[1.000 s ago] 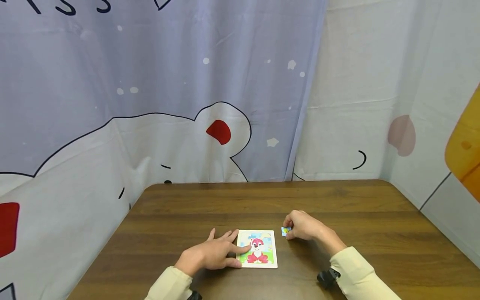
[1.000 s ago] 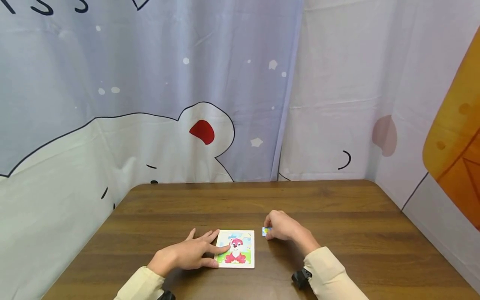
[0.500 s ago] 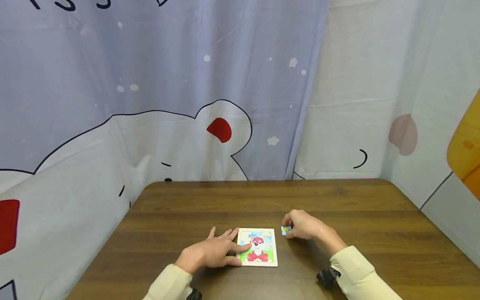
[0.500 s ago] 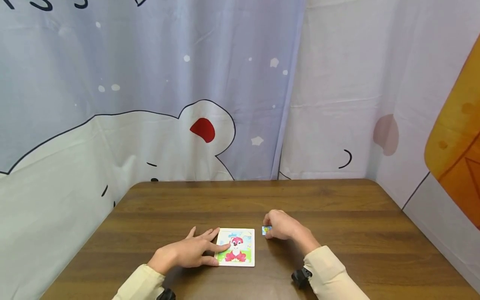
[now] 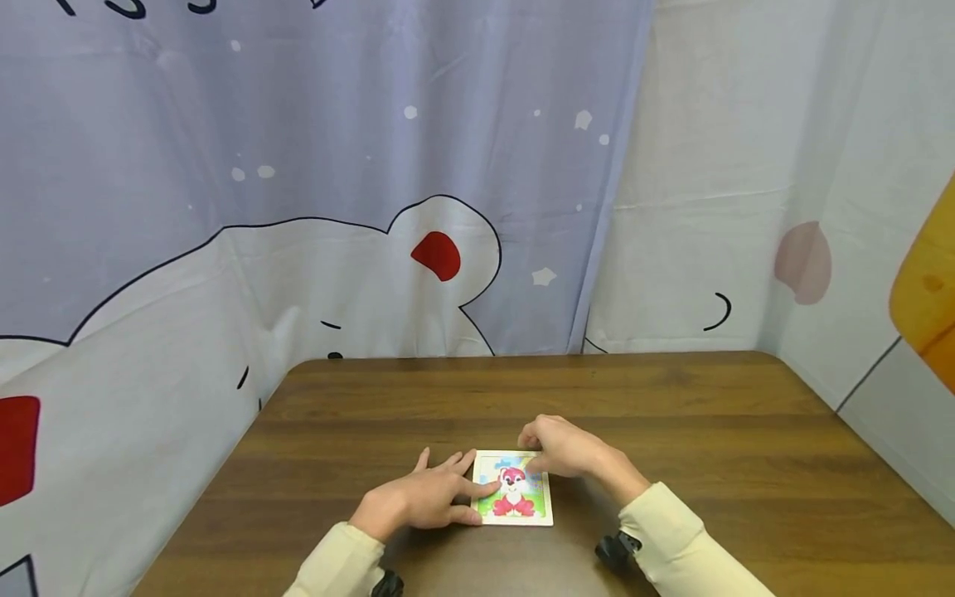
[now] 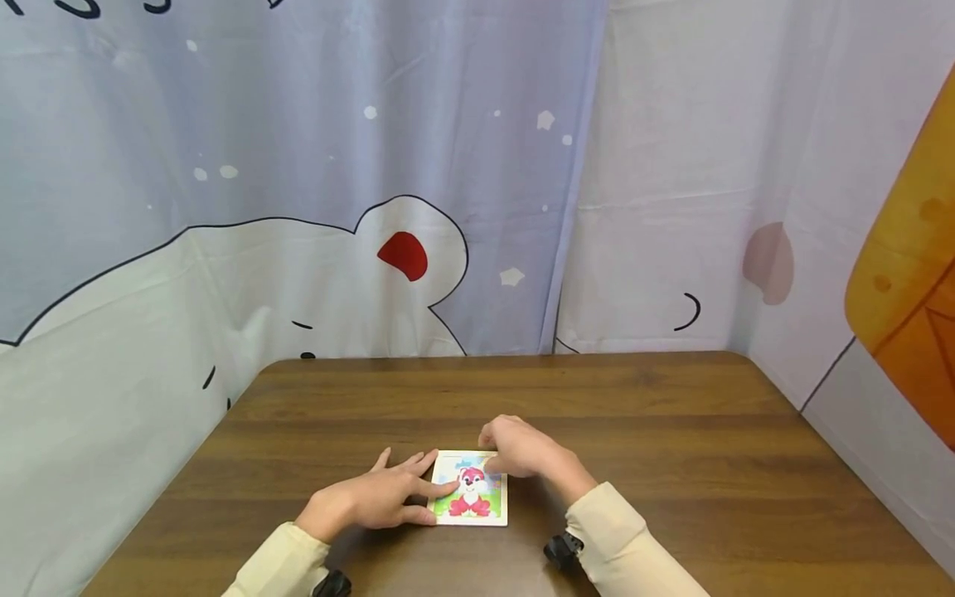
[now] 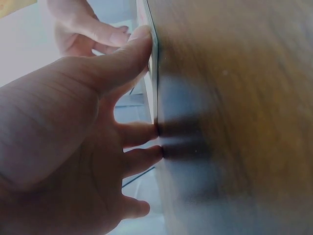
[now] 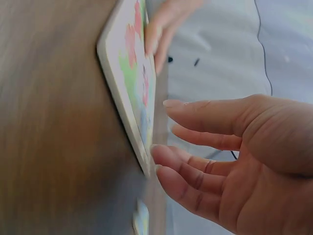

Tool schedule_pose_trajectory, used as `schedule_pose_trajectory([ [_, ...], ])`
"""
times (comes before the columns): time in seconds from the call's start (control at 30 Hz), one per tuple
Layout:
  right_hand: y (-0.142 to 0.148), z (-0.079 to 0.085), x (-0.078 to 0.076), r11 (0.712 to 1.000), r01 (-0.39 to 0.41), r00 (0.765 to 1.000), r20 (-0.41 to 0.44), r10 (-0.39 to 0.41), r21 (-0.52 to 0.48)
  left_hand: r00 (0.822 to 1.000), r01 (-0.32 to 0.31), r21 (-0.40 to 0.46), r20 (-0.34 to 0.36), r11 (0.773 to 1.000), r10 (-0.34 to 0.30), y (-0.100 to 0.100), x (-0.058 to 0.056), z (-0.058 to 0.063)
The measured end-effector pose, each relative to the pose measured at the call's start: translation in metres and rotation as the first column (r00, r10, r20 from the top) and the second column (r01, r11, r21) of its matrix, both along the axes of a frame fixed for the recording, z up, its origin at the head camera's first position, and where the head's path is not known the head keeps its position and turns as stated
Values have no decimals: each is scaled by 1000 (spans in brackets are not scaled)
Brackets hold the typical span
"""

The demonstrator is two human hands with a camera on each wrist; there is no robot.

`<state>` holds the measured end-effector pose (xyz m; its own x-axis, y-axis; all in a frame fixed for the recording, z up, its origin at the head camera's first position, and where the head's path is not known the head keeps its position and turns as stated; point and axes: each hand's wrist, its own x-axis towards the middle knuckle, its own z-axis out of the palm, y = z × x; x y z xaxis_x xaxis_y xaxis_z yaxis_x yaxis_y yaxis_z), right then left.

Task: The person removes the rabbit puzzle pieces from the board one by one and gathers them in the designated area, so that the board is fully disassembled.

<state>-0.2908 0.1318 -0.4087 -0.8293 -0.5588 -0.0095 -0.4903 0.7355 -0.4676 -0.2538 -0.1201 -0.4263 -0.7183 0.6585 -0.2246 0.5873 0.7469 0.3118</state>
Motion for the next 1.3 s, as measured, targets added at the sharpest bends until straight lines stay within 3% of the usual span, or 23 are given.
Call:
schedule_pose_trajectory([
  [0.33, -27, -6, 2, 999, -46, 998, 31, 45, 4, 1000, 14, -9, -6, 1000, -14, 1, -1, -1],
  [0.67, -34, -8, 4, 995, -63, 998, 16, 62, 79, 1000, 10, -8, -9, 1000, -10, -1, 1, 0],
  [0.93, -35, -8, 3, 997, -31, 998, 61, 27, 71, 1000, 9, -6, -10, 1000, -9, -1, 0, 1],
  [1.3, -35, -9, 0, 997, -53, 997, 57, 49, 64, 1000, 5, -6, 3, 1000, -5, 0, -1, 1],
])
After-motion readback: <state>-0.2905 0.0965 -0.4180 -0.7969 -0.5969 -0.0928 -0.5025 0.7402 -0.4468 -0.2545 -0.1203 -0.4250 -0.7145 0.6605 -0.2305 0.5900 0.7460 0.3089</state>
